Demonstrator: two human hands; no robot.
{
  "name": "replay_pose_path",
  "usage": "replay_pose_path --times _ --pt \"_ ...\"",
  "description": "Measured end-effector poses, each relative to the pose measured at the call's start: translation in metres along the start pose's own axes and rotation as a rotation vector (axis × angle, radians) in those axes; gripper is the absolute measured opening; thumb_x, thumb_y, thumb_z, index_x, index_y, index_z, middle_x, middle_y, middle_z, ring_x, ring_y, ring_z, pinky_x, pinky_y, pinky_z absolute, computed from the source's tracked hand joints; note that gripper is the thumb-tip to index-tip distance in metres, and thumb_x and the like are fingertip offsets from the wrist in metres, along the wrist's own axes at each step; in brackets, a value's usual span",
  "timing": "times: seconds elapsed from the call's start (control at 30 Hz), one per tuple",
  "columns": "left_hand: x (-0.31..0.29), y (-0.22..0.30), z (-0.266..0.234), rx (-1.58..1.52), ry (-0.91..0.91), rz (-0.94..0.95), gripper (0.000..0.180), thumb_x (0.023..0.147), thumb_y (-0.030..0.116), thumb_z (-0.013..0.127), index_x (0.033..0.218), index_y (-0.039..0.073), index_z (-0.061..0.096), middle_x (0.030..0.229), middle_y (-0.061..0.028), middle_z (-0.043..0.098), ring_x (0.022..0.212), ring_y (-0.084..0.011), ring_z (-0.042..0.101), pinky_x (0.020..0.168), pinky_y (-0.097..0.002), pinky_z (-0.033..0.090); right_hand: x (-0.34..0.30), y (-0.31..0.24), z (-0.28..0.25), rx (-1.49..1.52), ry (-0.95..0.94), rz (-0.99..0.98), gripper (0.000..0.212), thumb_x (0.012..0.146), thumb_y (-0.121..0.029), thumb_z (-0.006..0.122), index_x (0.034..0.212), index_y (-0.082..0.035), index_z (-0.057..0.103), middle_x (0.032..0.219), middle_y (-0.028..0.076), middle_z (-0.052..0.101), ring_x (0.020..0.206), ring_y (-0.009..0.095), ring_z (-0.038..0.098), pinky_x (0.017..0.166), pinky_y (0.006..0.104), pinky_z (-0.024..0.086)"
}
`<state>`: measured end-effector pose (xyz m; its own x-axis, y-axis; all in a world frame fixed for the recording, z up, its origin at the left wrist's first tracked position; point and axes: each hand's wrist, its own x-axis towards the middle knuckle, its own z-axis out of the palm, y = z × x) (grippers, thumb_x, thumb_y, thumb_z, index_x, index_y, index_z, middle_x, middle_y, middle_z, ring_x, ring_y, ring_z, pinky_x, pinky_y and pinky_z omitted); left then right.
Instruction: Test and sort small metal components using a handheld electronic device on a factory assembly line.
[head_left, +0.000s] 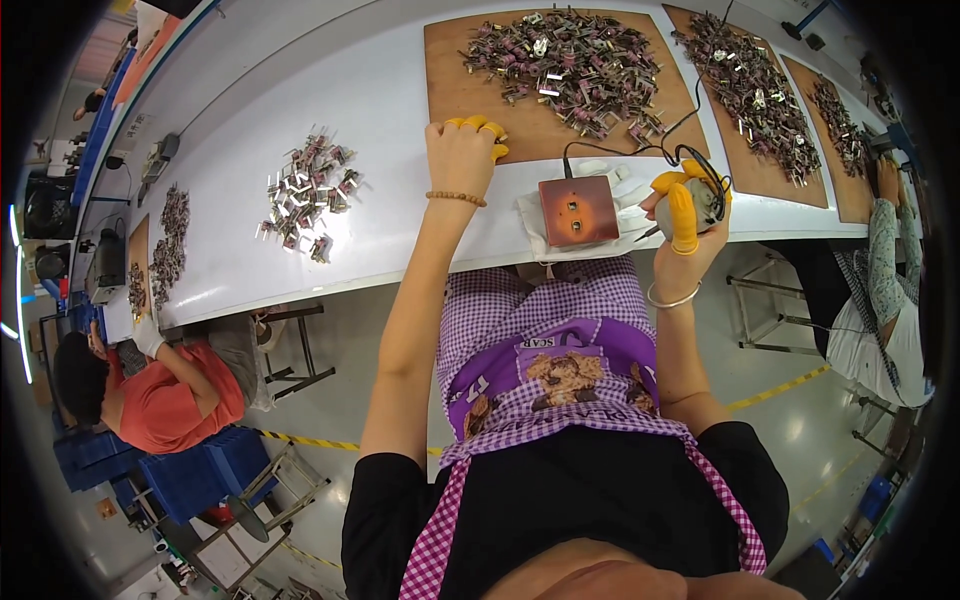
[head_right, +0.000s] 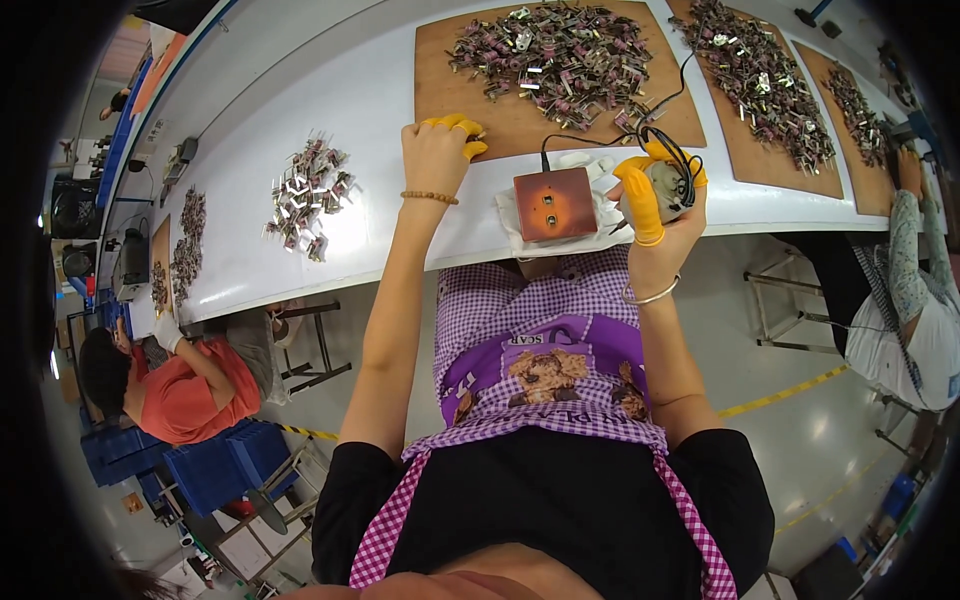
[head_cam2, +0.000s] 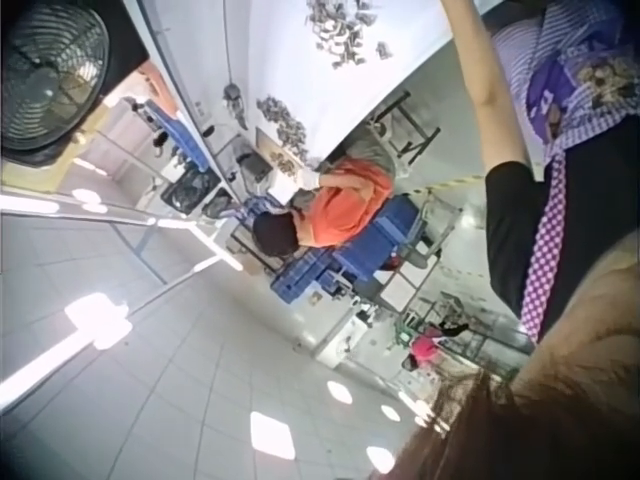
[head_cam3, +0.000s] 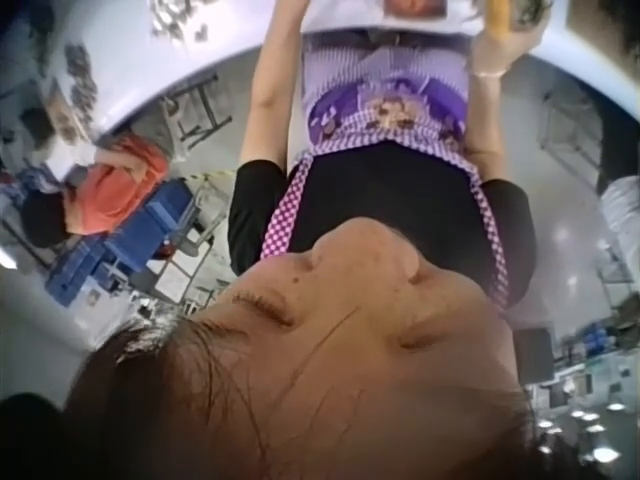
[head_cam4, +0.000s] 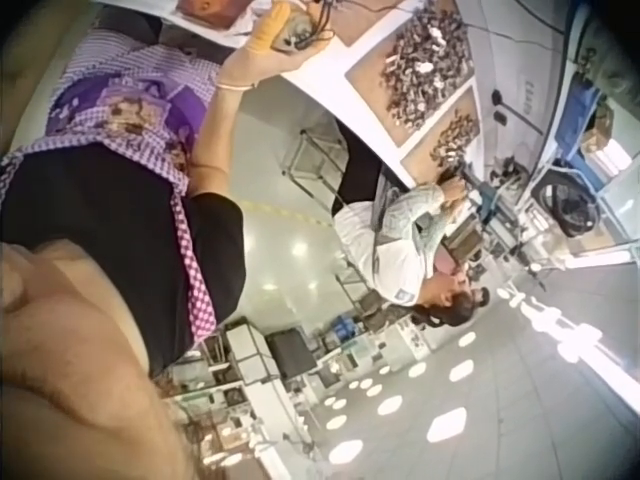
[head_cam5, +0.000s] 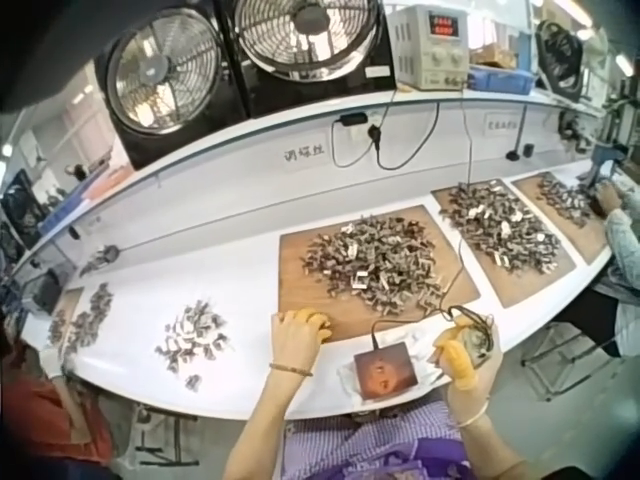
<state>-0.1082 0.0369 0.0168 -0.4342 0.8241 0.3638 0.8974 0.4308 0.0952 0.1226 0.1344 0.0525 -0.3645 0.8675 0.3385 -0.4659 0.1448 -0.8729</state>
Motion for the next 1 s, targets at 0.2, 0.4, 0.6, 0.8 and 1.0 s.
replay_pose_path --times 0.2,0.4,0.6,0.8,1.0 --pt "-0.032 0.037 -0.026 -0.736 -0.065 -0.272 0.026 0.069 0.015 0.071 0.093 0.009 0.064 0.097 -0.0044 0.066 0.085 -0.0167 0.06 0.093 -0.0331 0.033 0.004 0.003 0.004 -0.024 0.027 -0.026 0.034 0.081 -0.008 0.062 0.11 0.0 0.047 0.087 0.013 0.058 0.061 0.018 0.058 0.055 0.0236 0.046" --pt "-0.065 0.086 -0.018 -1.229 0.047 -0.234 0.028 0.07 0.014 0.07 0.095 0.009 0.061 0.103 -0.0004 0.065 0.085 -0.0142 0.059 0.1 -0.0339 0.027 0.007 -0.003 0.021 -0.001 0.012 -0.057 0.035 0.081 -0.013 0.061 0.111 0.001 0.049 0.084 0.014 0.059 0.06 0.018 0.056 0.052 0.0231 0.043" --pt "-0.078 0.095 -0.009 -0.873 0.064 -0.082 0.028 0.071 0.015 0.069 0.098 0.01 0.06 0.106 0.0014 0.063 0.083 -0.0143 0.058 0.099 -0.035 0.027 0.004 -0.005 0.041 0.064 -0.069 -0.041 0.036 0.081 -0.013 0.061 0.111 0.001 0.048 0.085 0.015 0.059 0.061 0.018 0.057 0.054 0.0228 0.044" --pt "-0.074 0.093 -0.013 -0.885 -0.018 -0.087 0.028 0.07 0.017 0.069 0.096 0.012 0.061 0.102 0.0015 0.064 0.081 -0.0146 0.057 0.098 -0.0359 0.027 0.002 0.009 0.045 -0.107 -0.177 -0.112 0.038 0.08 -0.009 0.062 0.112 0.001 0.046 0.086 0.015 0.059 0.063 0.019 0.058 0.057 0.0237 0.047" --pt "-0.075 0.092 -0.015 -0.889 -0.067 -0.121 0.027 0.07 0.019 0.07 0.095 0.013 0.062 0.093 0.0019 0.065 0.074 -0.0148 0.056 0.095 -0.0352 0.029 0.001 0.01 0.051 -0.159 -0.229 -0.101 0.041 0.077 -0.004 0.064 0.112 0.001 0.044 0.087 0.015 0.059 0.065 0.019 0.059 0.061 0.0252 0.049"
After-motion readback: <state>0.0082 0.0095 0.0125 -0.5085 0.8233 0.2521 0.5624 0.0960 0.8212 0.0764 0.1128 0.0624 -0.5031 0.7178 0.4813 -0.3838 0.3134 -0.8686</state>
